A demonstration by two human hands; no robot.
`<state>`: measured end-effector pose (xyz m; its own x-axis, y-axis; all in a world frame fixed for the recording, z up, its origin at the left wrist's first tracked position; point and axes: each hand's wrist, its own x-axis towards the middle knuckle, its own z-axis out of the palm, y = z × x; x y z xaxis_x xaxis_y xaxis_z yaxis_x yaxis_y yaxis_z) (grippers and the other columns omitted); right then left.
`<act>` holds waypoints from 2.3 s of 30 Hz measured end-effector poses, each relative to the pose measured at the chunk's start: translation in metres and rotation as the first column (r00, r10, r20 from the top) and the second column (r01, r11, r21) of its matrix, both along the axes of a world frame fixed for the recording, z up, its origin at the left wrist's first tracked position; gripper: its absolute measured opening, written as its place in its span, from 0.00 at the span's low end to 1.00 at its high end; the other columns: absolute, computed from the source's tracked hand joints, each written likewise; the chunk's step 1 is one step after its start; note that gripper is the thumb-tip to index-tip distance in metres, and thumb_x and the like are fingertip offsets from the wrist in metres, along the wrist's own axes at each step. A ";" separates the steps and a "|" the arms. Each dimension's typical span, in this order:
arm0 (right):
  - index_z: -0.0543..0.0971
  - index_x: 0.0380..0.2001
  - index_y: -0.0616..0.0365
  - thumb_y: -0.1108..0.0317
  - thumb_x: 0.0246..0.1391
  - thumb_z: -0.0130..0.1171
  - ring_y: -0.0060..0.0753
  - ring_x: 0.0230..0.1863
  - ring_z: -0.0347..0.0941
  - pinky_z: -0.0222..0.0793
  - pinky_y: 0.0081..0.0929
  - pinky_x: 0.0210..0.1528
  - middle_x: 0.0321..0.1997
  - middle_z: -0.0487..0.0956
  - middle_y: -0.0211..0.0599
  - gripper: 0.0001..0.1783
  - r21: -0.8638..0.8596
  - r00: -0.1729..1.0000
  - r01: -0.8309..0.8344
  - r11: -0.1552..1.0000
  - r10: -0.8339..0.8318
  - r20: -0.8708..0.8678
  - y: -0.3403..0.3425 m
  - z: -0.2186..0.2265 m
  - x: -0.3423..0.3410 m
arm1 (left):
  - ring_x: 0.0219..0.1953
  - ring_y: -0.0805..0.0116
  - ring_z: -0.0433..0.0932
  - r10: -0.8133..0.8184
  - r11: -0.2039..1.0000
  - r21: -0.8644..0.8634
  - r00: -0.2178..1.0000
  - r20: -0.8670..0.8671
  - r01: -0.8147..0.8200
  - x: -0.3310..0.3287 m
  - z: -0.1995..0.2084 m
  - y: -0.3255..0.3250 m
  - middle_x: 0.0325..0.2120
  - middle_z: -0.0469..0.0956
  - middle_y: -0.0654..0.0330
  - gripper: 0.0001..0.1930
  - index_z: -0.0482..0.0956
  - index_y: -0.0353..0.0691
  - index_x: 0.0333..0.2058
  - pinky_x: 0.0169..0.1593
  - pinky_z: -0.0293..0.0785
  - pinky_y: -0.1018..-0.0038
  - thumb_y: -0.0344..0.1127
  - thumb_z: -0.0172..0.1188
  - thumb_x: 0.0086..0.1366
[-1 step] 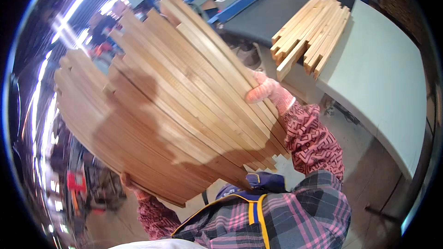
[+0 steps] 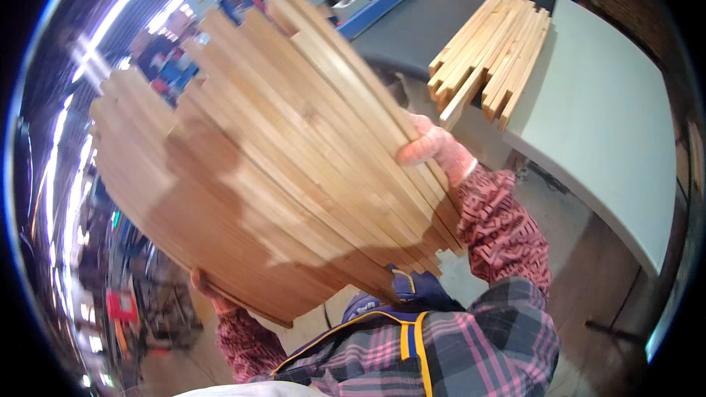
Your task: The person repeatedly picks up stacks of light-colored wooden planks from a metal table and places them onto a nearby rack. The person also arranges the planks on the table and feeds them into a machine, then retrieves them to continue stacking.
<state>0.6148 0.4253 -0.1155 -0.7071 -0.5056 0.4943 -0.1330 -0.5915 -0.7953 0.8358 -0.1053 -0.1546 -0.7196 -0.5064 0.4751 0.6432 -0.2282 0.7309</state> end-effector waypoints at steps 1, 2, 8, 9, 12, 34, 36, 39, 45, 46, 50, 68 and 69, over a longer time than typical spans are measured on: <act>0.67 0.65 0.66 0.70 0.31 0.72 0.37 0.55 0.74 0.70 0.31 0.58 0.56 0.78 0.39 0.51 -0.014 0.996 0.041 0.999 -0.040 0.084 0.008 -0.009 0.009 | 0.41 0.60 0.78 -0.067 0.998 -0.021 0.998 -0.001 0.067 -0.016 0.012 -0.006 0.43 0.78 0.52 0.27 0.72 0.36 0.55 0.47 0.80 0.59 0.47 0.57 0.61; 0.66 0.66 0.67 0.71 0.30 0.70 0.39 0.54 0.74 0.70 0.31 0.57 0.56 0.78 0.40 0.52 -0.018 0.976 0.152 0.988 -0.148 0.159 0.022 -0.009 0.013 | 0.41 0.61 0.78 -0.225 0.974 0.003 0.974 -0.018 0.225 -0.064 0.028 -0.006 0.42 0.78 0.53 0.24 0.73 0.38 0.54 0.47 0.80 0.59 0.45 0.55 0.62; 0.72 0.56 0.69 0.65 0.52 0.65 0.35 0.38 0.80 0.80 0.31 0.42 0.38 0.80 0.36 0.30 0.116 0.835 0.499 0.859 -0.512 0.203 0.098 0.042 0.079 | 0.49 0.48 0.80 -0.872 0.488 0.184 0.466 0.151 0.853 -0.311 0.103 0.065 0.50 0.78 0.44 0.25 0.72 0.32 0.55 0.54 0.79 0.52 0.43 0.54 0.64; 0.71 0.56 0.69 0.63 0.53 0.64 0.37 0.37 0.80 0.81 0.33 0.42 0.38 0.79 0.37 0.30 0.080 0.792 0.538 0.839 -0.536 0.291 0.090 0.033 0.116 | 0.49 0.49 0.80 -0.944 0.326 0.173 0.310 0.113 0.929 -0.340 0.110 0.085 0.49 0.79 0.44 0.25 0.74 0.32 0.54 0.54 0.79 0.52 0.43 0.56 0.63; 0.71 0.56 0.66 0.57 0.57 0.65 0.43 0.43 0.81 0.82 0.43 0.47 0.43 0.80 0.40 0.31 -0.052 0.644 0.705 0.708 -0.607 0.465 0.039 -0.026 0.257 | 0.47 0.53 0.81 -0.965 0.202 0.190 0.163 0.204 0.961 -0.310 0.088 0.107 0.46 0.80 0.45 0.25 0.77 0.32 0.52 0.52 0.80 0.56 0.43 0.59 0.61; 0.48 0.75 0.51 0.24 0.51 0.51 0.49 0.69 0.65 0.59 0.47 0.69 0.71 0.65 0.52 0.60 0.904 -0.154 -0.288 -0.317 -0.916 -0.370 -0.189 -0.004 0.710 | 0.64 0.49 0.65 -0.323 -0.264 -0.964 0.943 0.076 -0.012 0.115 -0.031 0.146 0.61 0.68 0.51 0.30 0.61 0.46 0.64 0.67 0.60 0.56 0.35 0.55 0.63; 0.43 0.76 0.51 0.27 0.47 0.58 0.50 0.68 0.67 0.61 0.47 0.68 0.70 0.66 0.54 0.64 0.803 0.085 -0.356 -0.478 -0.872 -0.482 -0.205 0.010 0.684 | 0.64 0.48 0.65 -0.390 -0.215 -0.976 0.915 0.102 0.017 0.089 -0.020 0.143 0.61 0.68 0.51 0.30 0.63 0.46 0.64 0.66 0.61 0.56 0.37 0.57 0.62; 0.39 0.76 0.51 0.31 0.43 0.64 0.50 0.67 0.68 0.63 0.45 0.67 0.66 0.70 0.58 0.69 0.828 0.108 -0.310 -0.467 -0.883 -0.457 -0.199 0.019 0.676 | 0.68 0.48 0.60 -0.257 -0.365 -0.906 0.912 0.320 0.215 0.085 0.011 0.128 0.65 0.62 0.50 0.37 0.62 0.44 0.65 0.68 0.61 0.55 0.48 0.61 0.59; 0.54 0.74 0.49 0.45 0.44 0.72 0.54 0.67 0.68 0.62 0.40 0.67 0.66 0.71 0.56 0.58 0.910 -0.006 0.137 -0.392 -0.919 -0.395 -0.143 -0.013 0.716 | 0.73 0.53 0.53 0.042 -0.511 -0.717 0.848 0.529 0.473 0.147 0.067 0.082 0.72 0.54 0.51 0.41 0.57 0.49 0.71 0.72 0.56 0.65 0.52 0.61 0.62; 0.53 0.74 0.48 0.45 0.44 0.73 0.55 0.65 0.69 0.64 0.39 0.66 0.65 0.71 0.56 0.59 0.876 -0.032 0.230 -0.424 -0.903 -0.429 -0.127 -0.008 0.722 | 0.72 0.53 0.54 0.068 -0.500 -0.722 0.853 0.517 0.478 0.155 0.071 0.074 0.71 0.55 0.52 0.40 0.58 0.49 0.70 0.71 0.56 0.65 0.51 0.61 0.62; 0.49 0.75 0.43 0.53 0.46 0.74 0.55 0.62 0.71 0.70 0.46 0.61 0.60 0.75 0.59 0.59 0.833 -0.083 -0.067 -0.549 -0.829 -0.552 -0.045 0.046 0.785 | 0.70 0.54 0.59 0.017 -0.314 -0.872 0.921 0.390 0.375 0.189 0.064 0.042 0.69 0.60 0.51 0.37 0.63 0.48 0.69 0.70 0.58 0.64 0.50 0.61 0.62; 0.59 0.71 0.56 0.35 0.55 0.58 0.55 0.65 0.68 0.65 0.45 0.66 0.64 0.68 0.60 0.50 0.878 0.338 0.038 -0.477 -0.821 -0.461 -0.180 0.009 0.684 | 0.68 0.40 0.57 -0.080 -0.487 -0.869 0.986 0.149 0.092 0.274 0.015 0.152 0.67 0.58 0.45 0.45 0.57 0.46 0.69 0.69 0.53 0.50 0.63 0.59 0.60; 0.59 0.71 0.56 0.35 0.53 0.59 0.55 0.65 0.67 0.64 0.45 0.66 0.64 0.68 0.60 0.51 0.864 0.321 -0.051 -0.502 -0.827 -0.461 -0.205 0.003 0.668 | 0.69 0.39 0.55 -0.123 -0.478 -0.876 0.984 0.133 0.058 0.271 0.012 0.149 0.68 0.57 0.44 0.45 0.56 0.46 0.70 0.70 0.52 0.49 0.64 0.59 0.60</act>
<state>1.2826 0.2208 -0.1129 -0.6689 0.7128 -0.2108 0.7393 0.6087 -0.2879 1.1066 0.0439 -0.1428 -0.6561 0.7436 0.1286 0.7442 0.6658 -0.0530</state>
